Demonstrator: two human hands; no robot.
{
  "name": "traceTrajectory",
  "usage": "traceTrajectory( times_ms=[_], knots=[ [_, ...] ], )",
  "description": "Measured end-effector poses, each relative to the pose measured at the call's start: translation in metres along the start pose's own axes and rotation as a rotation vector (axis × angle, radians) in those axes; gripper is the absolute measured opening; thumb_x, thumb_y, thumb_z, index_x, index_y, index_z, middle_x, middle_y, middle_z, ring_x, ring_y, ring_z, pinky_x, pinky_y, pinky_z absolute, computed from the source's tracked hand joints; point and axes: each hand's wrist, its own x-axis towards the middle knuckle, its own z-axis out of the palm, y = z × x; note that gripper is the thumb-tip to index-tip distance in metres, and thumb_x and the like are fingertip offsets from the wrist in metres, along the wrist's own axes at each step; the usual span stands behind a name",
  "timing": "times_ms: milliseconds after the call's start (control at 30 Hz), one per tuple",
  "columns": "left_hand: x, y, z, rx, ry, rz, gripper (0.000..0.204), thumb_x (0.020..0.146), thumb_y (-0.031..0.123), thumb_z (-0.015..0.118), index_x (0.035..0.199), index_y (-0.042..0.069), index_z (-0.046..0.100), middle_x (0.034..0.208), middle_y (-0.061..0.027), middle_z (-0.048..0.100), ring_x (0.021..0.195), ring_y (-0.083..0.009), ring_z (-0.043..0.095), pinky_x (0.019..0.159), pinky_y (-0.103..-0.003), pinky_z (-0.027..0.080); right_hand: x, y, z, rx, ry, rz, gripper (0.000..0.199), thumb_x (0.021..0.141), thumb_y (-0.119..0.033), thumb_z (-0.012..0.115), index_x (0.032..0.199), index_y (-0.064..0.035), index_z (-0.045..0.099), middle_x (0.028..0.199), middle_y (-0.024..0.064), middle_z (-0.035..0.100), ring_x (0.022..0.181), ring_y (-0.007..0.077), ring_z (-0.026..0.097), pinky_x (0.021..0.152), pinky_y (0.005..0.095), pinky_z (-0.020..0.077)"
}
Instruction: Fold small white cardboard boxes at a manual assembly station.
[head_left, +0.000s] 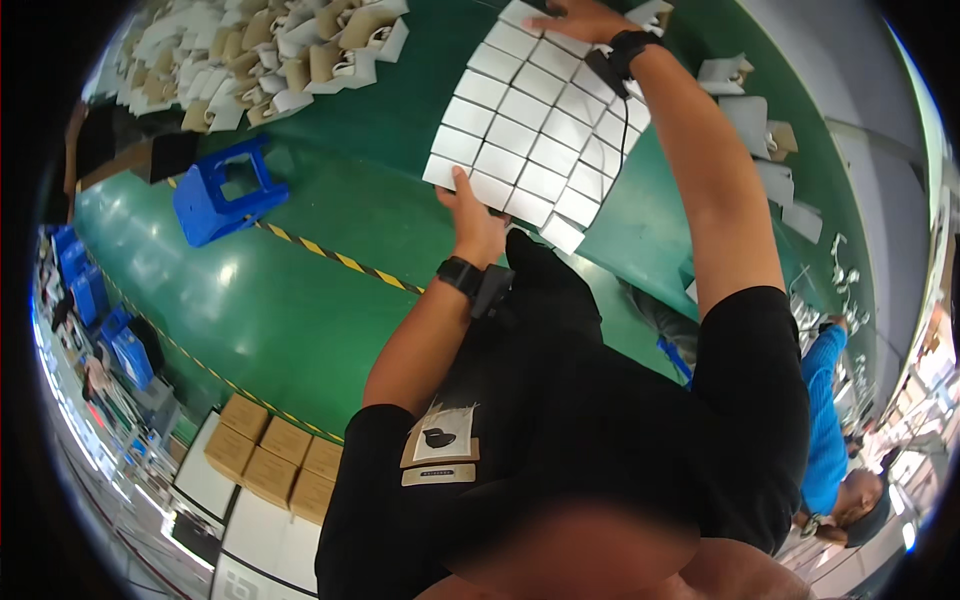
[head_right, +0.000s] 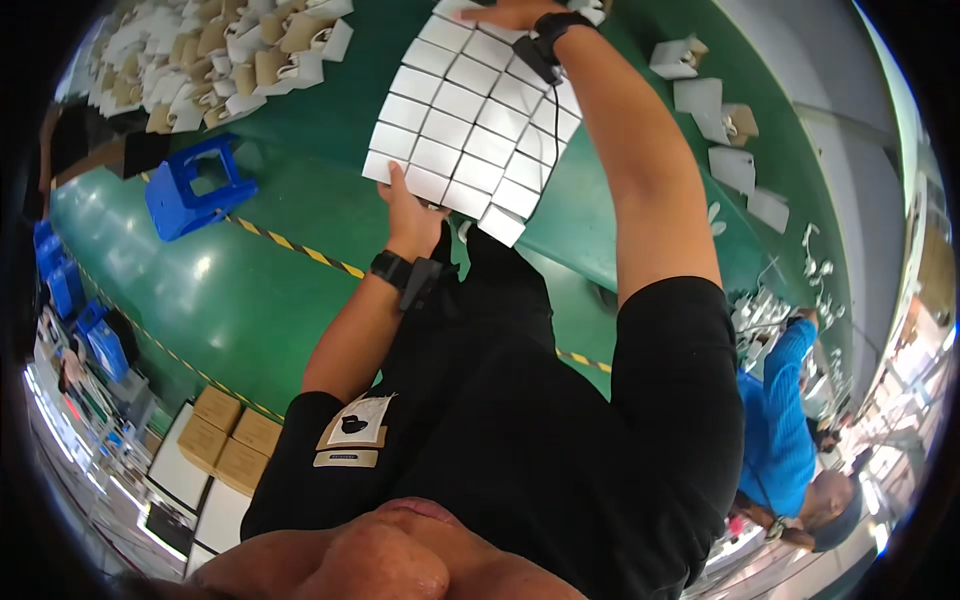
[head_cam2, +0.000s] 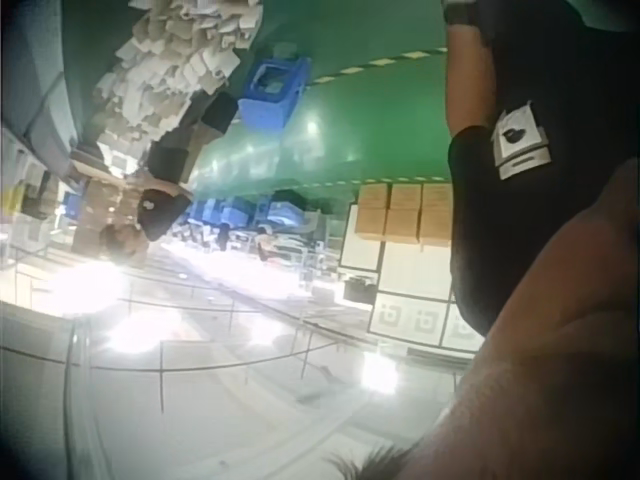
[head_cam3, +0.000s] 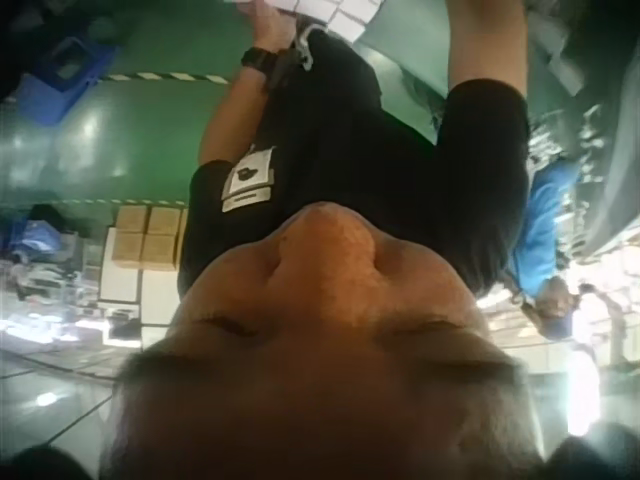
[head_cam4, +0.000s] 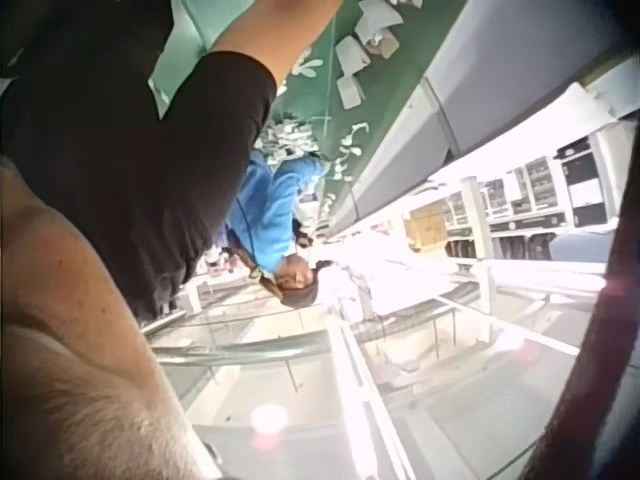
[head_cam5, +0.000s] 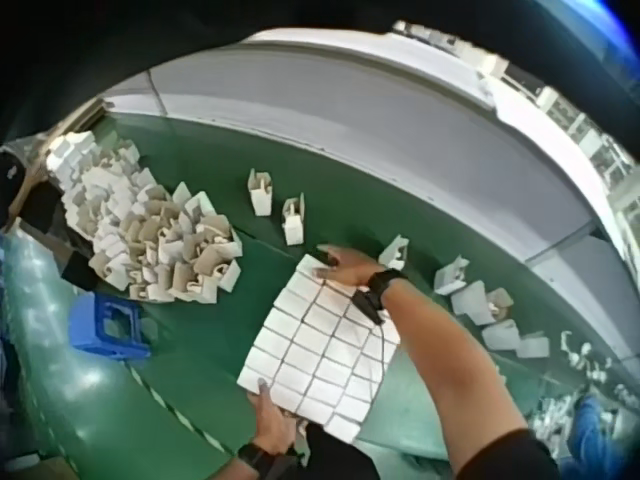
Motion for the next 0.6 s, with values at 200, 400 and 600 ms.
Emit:
traceTrajectory(
  times_ms=[200,400,600],
  knots=[
    [-0.038,0.003,-0.039,0.08,0.018,-0.283,0.094,0.096,0.067,0.06,0.164,0.031,0.005,0.169,-0.0152,0.012,0.148,-0.044,0.03,0.114,-0.07,0.03,-0.138,0.065,-0.062,-0.043,0.333,0.069,0.081,0.09,-0.048,0.074,0.153,-0.0079,0.044,0.149,0.0184,0.056,0.135,0.0339,0.055,0.111,0.0416,0.0443],
    [-0.052,-0.04,-0.01,-0.068,-0.254,-0.533,0.086,0.096,0.06,0.065,0.158,0.015,0.025,0.157,-0.0226,0.029,0.143,-0.0426,0.037,0.118,-0.06,0.035,-0.197,0.107,-0.008,-0.504,0.336,0.25,0.065,0.083,-0.026,0.074,0.143,-0.0137,0.054,0.134,0.0202,0.064,0.124,0.0386,0.061,0.104,0.0468,0.0507],
    [-0.045,-0.052,0.006,-0.107,-0.32,-0.462,0.075,0.099,0.054,0.066,0.154,0.015,0.034,0.151,-0.0213,0.038,0.14,-0.0416,0.041,0.119,-0.055,0.039,-0.222,0.11,0.025,-0.426,0.471,0.3,0.061,0.084,-0.028,0.074,0.141,-0.0124,0.055,0.13,0.0194,0.065,0.121,0.0401,0.061,0.101,0.0469,0.052]
  ],
)
